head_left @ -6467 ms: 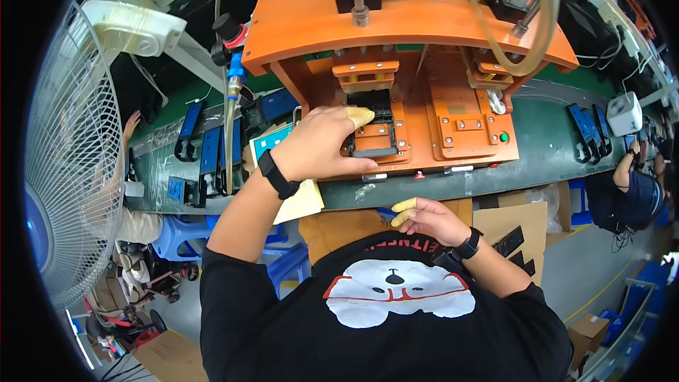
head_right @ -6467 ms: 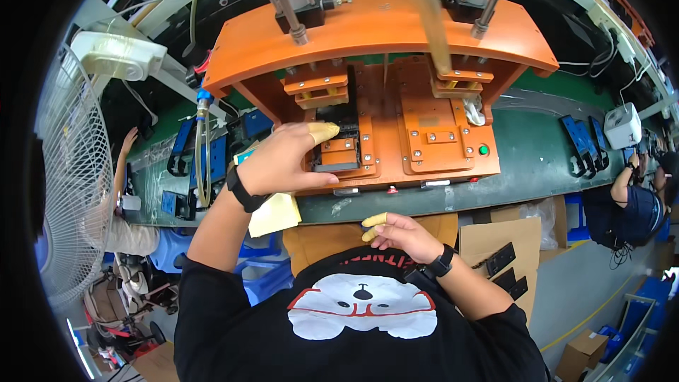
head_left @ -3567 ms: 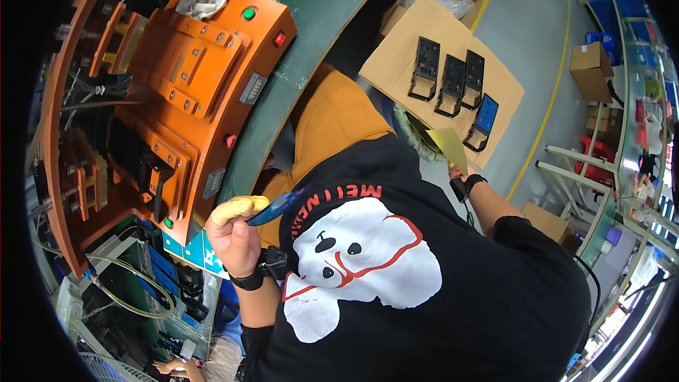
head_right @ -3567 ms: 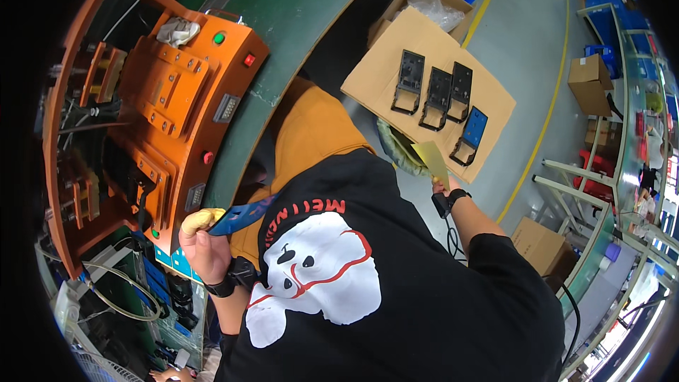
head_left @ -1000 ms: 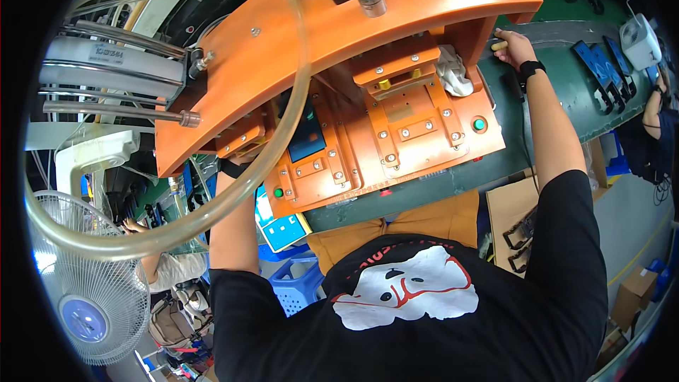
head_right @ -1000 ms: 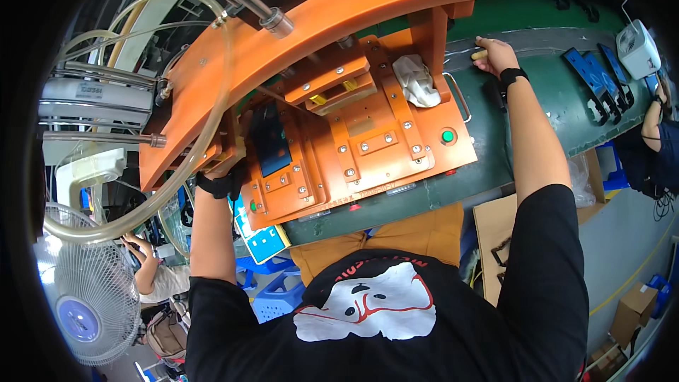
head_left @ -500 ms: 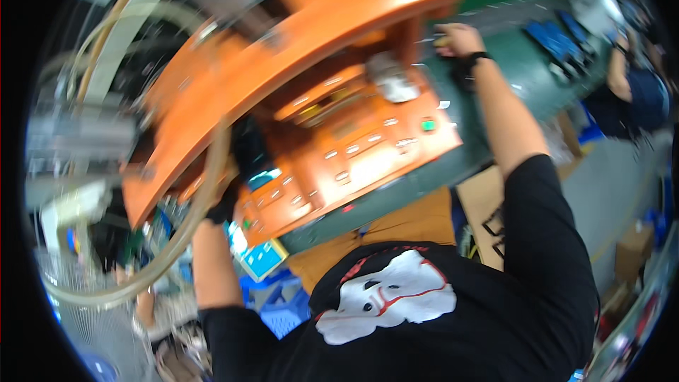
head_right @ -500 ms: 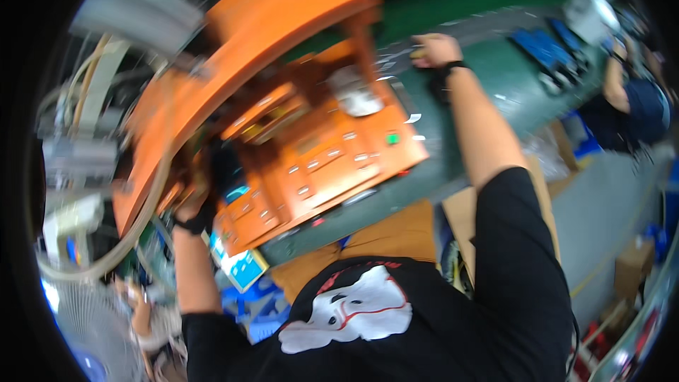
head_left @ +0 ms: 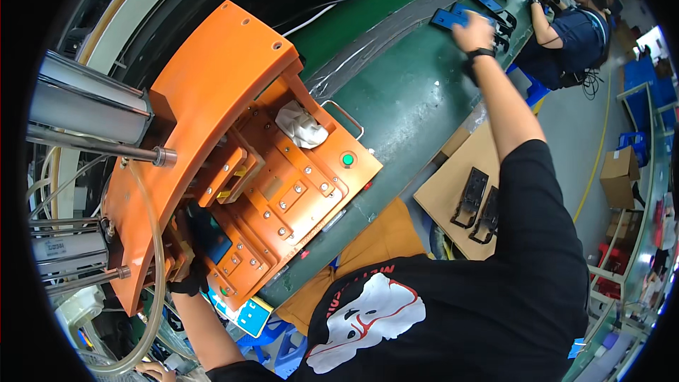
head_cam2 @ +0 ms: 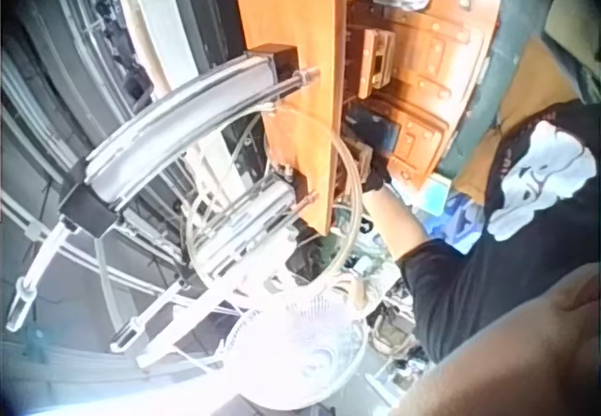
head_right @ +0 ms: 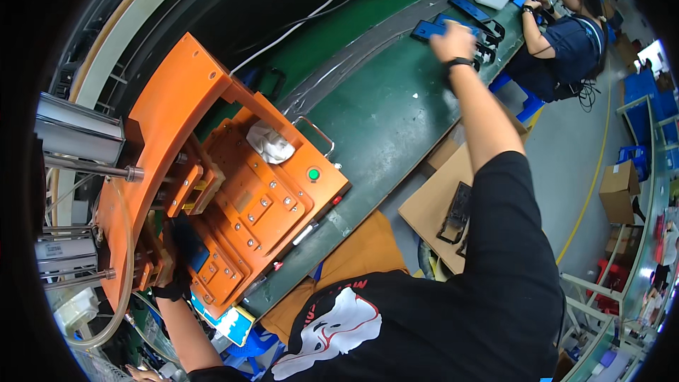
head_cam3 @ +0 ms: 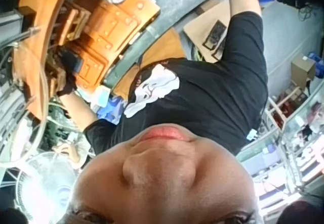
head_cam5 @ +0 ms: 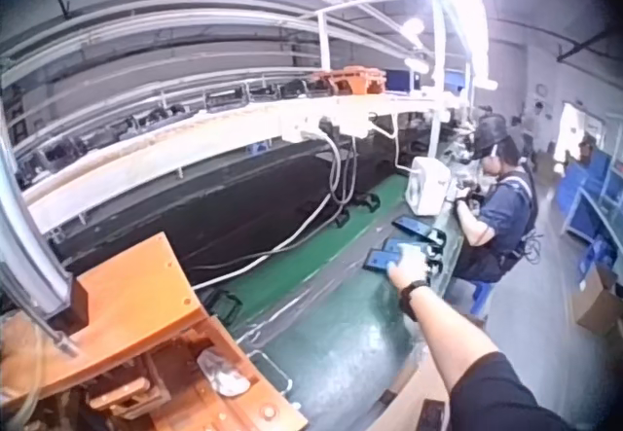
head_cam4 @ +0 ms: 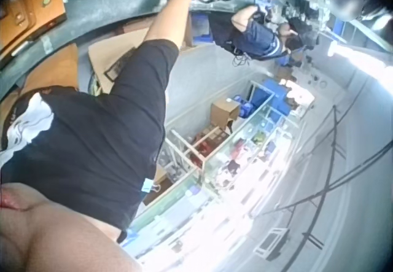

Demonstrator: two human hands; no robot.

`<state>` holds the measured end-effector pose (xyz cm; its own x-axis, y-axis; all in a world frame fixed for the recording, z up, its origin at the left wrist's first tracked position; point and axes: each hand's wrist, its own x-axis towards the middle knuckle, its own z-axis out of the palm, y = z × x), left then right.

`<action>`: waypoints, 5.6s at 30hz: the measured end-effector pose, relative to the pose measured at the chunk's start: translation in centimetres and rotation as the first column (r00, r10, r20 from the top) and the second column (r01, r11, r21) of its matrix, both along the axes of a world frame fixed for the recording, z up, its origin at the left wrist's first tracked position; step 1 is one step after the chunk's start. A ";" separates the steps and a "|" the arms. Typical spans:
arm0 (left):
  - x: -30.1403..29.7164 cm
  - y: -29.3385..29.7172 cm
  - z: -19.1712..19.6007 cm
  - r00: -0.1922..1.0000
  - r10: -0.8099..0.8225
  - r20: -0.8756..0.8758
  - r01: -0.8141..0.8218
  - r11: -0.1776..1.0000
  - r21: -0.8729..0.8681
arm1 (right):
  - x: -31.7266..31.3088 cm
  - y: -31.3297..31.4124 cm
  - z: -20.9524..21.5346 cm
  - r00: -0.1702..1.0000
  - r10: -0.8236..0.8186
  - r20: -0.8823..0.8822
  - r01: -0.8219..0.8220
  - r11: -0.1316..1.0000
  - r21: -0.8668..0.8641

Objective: Operating a pneumatic press to assemble small electronic components and applying adhesive backing or tape.

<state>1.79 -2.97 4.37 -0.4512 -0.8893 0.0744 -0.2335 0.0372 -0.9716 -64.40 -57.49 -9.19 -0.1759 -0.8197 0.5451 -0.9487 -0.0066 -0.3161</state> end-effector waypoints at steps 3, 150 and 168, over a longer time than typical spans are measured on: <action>0.3 2.4 0.2 0.985 0.086 0.149 -0.089 0.996 0.015 | -5.2 0.0 1.4 0.964 -0.264 -0.002 0.241 0.875 0.420; -16.5 10.3 -7.5 -0.562 -0.596 -0.574 -0.648 0.748 -0.142 | 18.4 0.6 5.2 0.489 0.054 0.870 -0.788 0.455 0.415; -27.3 11.8 -1.9 -0.361 0.001 -0.932 0.267 0.958 -0.103 | 20.8 50.5 5.2 -0.118 -0.751 0.650 -0.723 -0.384 -0.575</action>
<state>-25.53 8.87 2.50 -0.0077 -0.8738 0.4862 -0.7738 0.3132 0.5506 -43.61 -7.01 -4.02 0.9845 0.1533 0.0855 -0.0982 0.8848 -0.4555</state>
